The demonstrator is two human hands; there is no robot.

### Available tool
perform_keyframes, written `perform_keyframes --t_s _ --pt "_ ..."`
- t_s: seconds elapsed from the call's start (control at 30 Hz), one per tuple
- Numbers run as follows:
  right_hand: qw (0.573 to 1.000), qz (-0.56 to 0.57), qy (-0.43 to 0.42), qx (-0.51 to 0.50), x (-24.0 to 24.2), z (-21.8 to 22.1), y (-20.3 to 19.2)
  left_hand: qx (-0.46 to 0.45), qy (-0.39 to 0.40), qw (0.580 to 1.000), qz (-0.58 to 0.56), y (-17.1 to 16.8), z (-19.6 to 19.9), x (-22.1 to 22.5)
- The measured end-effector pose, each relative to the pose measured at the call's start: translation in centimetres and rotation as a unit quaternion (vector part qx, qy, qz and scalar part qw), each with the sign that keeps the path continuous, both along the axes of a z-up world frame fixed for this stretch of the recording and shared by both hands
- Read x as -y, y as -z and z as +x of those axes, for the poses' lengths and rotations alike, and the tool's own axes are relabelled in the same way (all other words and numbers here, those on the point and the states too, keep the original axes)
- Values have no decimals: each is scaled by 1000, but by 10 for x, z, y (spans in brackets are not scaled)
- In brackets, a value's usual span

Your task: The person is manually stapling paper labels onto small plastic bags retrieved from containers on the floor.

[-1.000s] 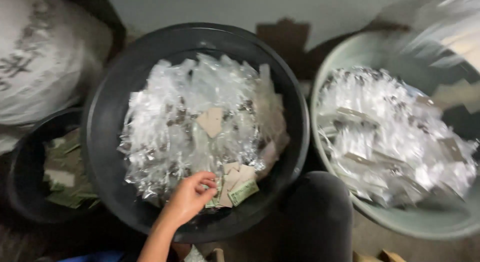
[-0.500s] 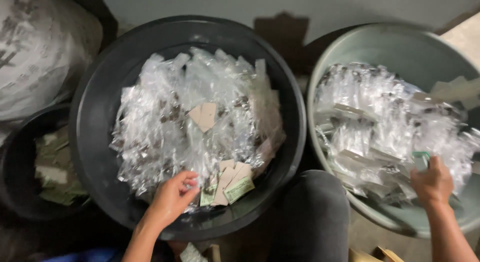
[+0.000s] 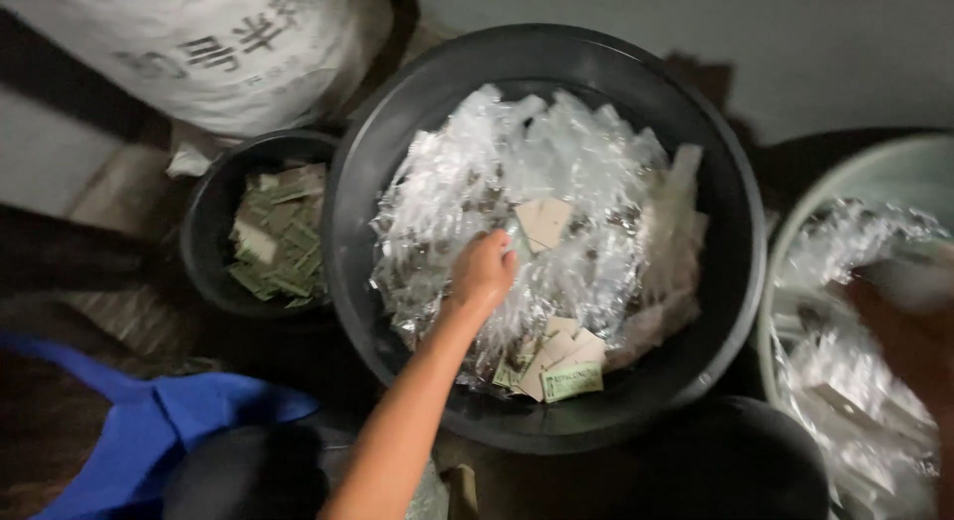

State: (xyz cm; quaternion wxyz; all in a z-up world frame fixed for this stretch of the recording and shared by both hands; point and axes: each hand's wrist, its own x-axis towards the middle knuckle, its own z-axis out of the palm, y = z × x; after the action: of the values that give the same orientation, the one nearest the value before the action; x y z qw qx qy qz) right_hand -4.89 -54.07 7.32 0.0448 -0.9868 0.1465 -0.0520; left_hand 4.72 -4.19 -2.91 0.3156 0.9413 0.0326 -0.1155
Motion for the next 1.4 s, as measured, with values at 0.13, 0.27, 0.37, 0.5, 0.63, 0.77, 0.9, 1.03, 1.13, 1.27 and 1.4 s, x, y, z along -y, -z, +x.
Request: perform_keyframes --t_s 0.13,0.27,0.37,0.5,0.63,0.77,0.9,1.03,1.13,1.27,1.4 --pt "989 84 -125 -3 -194 95 -19 -26 -29 999 -6 0 4 8" --pt "938 16 -332 -102 -287 155 38 123 84 988 32 16 -17 26" --pt "934 22 -333 -125 -306 171 97 125 128 984 8 0 -39 26" --pt "937 -15 -328 -121 -321 158 119 50 129 990 39 38 -26 31" --pt "948 29 -293 -121 -311 153 114 37 147 988 34 17 -29 35" --pt "961 -118 -229 100 -271 157 93 -36 93 995 -6 42 -14 40" --pt "975 3 -104 194 -233 157 33 22 78 997 -7 -43 0 12" --pt "912 352 7 209 -248 111 -60 -4 96 994 -60 -152 9 -12" --pt "868 457 22 195 -252 86 -79 -57 103 992 -42 -197 18 -15" --pt "837 538 -6 102 -278 56 -85 -40 33 999 5 -252 25 -17" --pt "857 469 -85 193 -320 45 -79 52 -28 998 5 -280 24 -12"
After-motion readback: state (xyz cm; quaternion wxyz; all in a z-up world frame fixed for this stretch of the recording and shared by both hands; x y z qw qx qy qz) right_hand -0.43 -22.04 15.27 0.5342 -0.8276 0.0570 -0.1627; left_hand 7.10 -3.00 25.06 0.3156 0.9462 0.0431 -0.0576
